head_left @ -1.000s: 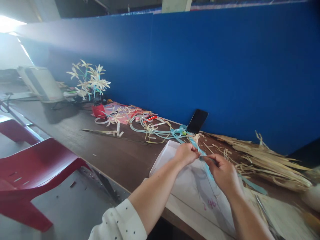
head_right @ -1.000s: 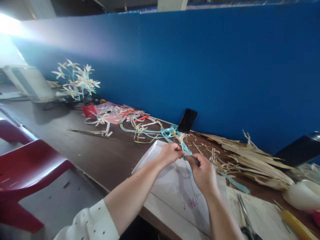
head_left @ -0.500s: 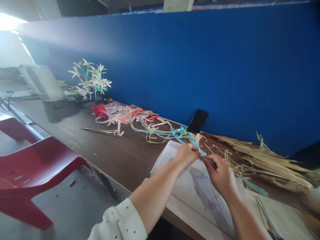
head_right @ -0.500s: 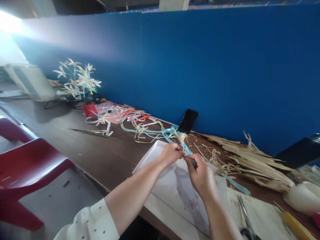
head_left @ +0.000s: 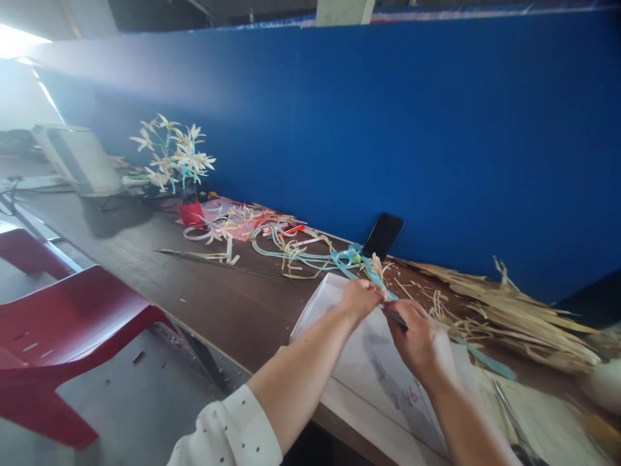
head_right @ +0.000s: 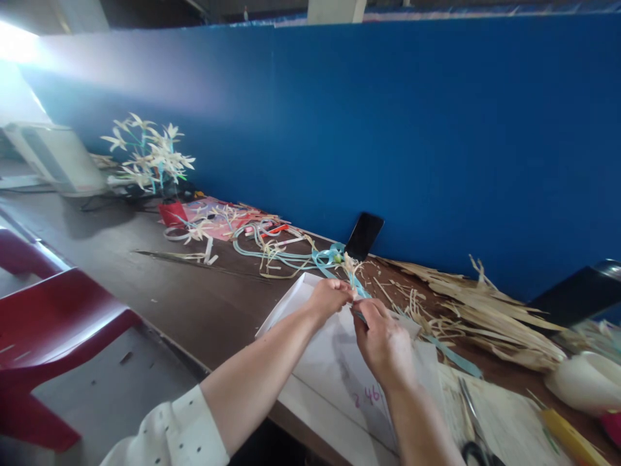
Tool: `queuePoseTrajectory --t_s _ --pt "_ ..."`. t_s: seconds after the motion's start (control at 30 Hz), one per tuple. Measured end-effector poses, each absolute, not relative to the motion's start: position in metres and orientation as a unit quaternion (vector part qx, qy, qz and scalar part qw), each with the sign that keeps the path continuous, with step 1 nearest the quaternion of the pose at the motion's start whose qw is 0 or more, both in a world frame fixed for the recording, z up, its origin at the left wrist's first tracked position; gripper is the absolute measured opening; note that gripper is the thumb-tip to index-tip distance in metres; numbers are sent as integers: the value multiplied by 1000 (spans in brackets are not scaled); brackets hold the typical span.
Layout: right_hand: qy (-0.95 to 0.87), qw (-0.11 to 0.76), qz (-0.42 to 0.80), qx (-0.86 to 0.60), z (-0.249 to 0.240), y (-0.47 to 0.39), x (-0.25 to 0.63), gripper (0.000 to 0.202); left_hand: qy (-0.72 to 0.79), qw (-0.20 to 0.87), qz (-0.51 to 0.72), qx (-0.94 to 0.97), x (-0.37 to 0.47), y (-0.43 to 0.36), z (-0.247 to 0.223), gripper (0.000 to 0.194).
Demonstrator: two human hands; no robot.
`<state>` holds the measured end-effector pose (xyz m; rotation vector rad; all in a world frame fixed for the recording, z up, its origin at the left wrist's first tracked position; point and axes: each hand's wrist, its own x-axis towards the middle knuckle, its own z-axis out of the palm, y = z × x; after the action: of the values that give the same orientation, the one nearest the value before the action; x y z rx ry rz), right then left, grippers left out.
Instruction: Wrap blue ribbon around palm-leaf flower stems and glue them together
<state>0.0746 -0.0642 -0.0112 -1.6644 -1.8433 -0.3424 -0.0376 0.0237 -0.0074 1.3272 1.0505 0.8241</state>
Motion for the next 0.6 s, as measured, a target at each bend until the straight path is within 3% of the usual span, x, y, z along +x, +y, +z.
queuePoseTrajectory --t_s 0.23,0.6 --pt "-697 325 -119 -628 -13 -63 78 14 434 614 367 548 -41 22 -3 18" --pt "-626 413 -27 -661 -7 -67 73 25 437 599 374 557 -44 21 -1 20"
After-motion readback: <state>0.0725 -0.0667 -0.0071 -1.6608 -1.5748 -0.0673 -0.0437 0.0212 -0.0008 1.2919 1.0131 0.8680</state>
